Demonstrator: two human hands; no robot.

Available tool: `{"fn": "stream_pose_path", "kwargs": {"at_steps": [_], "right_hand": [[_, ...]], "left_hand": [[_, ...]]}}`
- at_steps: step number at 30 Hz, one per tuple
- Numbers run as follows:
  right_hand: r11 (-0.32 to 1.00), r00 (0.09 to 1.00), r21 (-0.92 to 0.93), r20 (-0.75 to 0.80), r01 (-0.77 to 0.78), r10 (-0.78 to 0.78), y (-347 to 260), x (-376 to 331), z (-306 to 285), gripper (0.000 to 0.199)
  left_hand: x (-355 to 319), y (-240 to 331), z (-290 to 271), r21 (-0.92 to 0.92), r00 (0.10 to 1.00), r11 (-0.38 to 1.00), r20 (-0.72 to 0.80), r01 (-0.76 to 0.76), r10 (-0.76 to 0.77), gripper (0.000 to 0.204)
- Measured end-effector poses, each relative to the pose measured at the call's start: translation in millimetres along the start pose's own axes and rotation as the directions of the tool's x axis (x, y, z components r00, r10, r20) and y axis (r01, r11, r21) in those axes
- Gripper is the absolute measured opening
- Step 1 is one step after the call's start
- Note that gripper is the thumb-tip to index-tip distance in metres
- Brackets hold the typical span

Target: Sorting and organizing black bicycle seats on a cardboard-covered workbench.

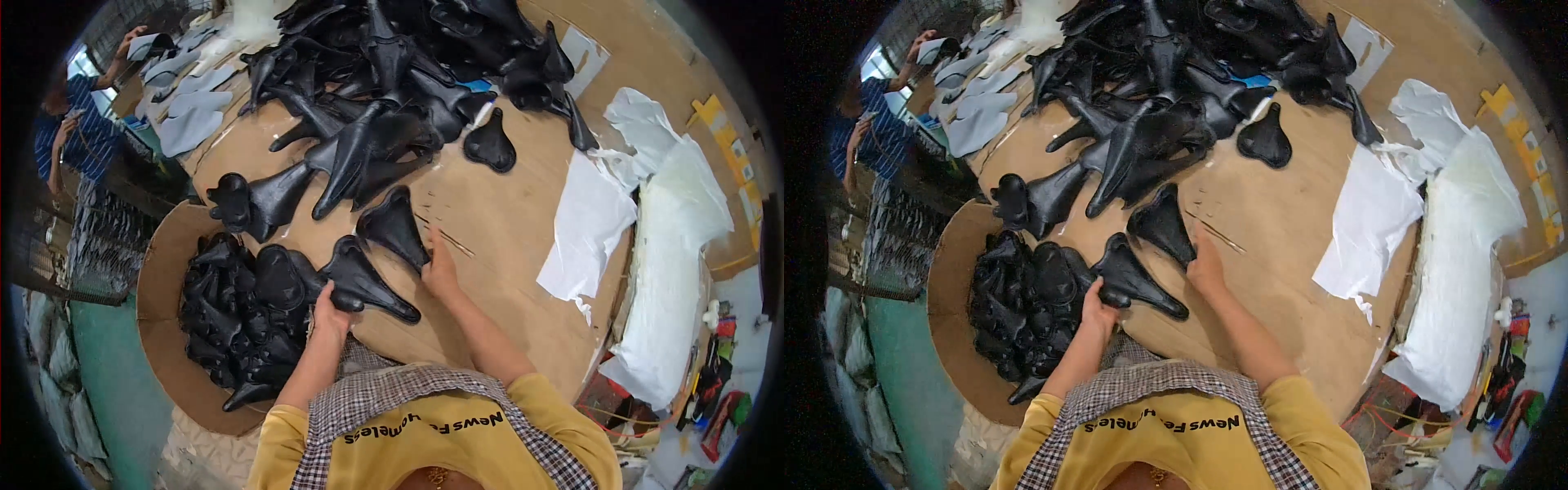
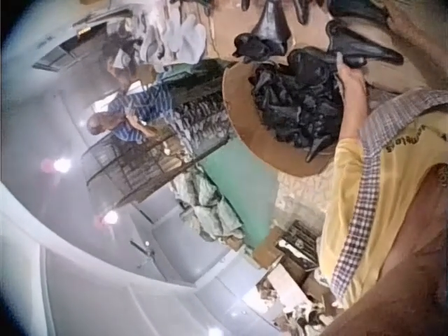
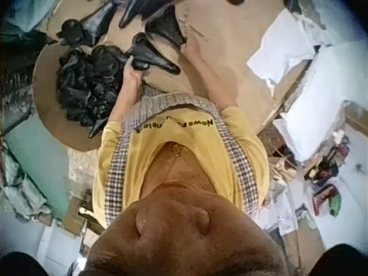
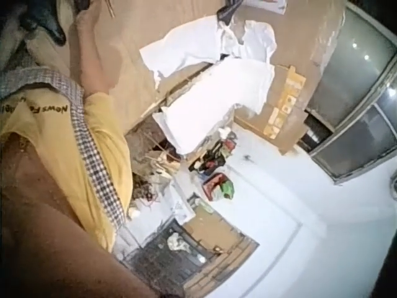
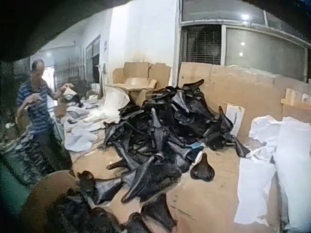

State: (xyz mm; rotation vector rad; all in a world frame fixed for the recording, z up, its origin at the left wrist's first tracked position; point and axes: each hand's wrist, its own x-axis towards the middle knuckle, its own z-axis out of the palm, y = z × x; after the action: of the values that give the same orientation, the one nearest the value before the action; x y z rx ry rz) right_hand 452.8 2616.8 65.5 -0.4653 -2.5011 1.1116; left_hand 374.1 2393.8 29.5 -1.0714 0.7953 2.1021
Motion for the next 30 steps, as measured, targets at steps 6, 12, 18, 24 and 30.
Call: {"fn": "stream_pose_path", "kwargs": {"at_steps": [6,12,18,24,30], "right_hand": [[0.999,0.971,-0.041,0.236,-0.026,0.035,9,29,49,0.053],[0.724,0.814,0.587,0.578,-0.362,-0.062,-88,-33,156,0.046],[0.811,0.501,0.577,0.676,0.095,-0.54,-149,11,149,0.043],[0.493,0.844,0.692,0.491,-0.528,0.214,-16,93,40,0.022],[0.209,0.776,0.91,0.166,-0.359,0.609,102,188,-103,0.017]], "left_hand": [[29,-12,19,-0.113,0.996,0.99,-0.032,-0.086,0.083,0.032],[-13,65,-7,0.015,0.942,0.943,0.047,-0.332,0.331,0.02],[-95,195,-72,0.373,0.594,0.773,-0.495,-0.514,0.634,0.058],[-75,295,-40,0.508,0.346,0.557,-0.453,-0.657,0.822,0.058],[48,348,189,0.563,0.537,0.335,0.239,-0.756,0.809,0.036]]}}
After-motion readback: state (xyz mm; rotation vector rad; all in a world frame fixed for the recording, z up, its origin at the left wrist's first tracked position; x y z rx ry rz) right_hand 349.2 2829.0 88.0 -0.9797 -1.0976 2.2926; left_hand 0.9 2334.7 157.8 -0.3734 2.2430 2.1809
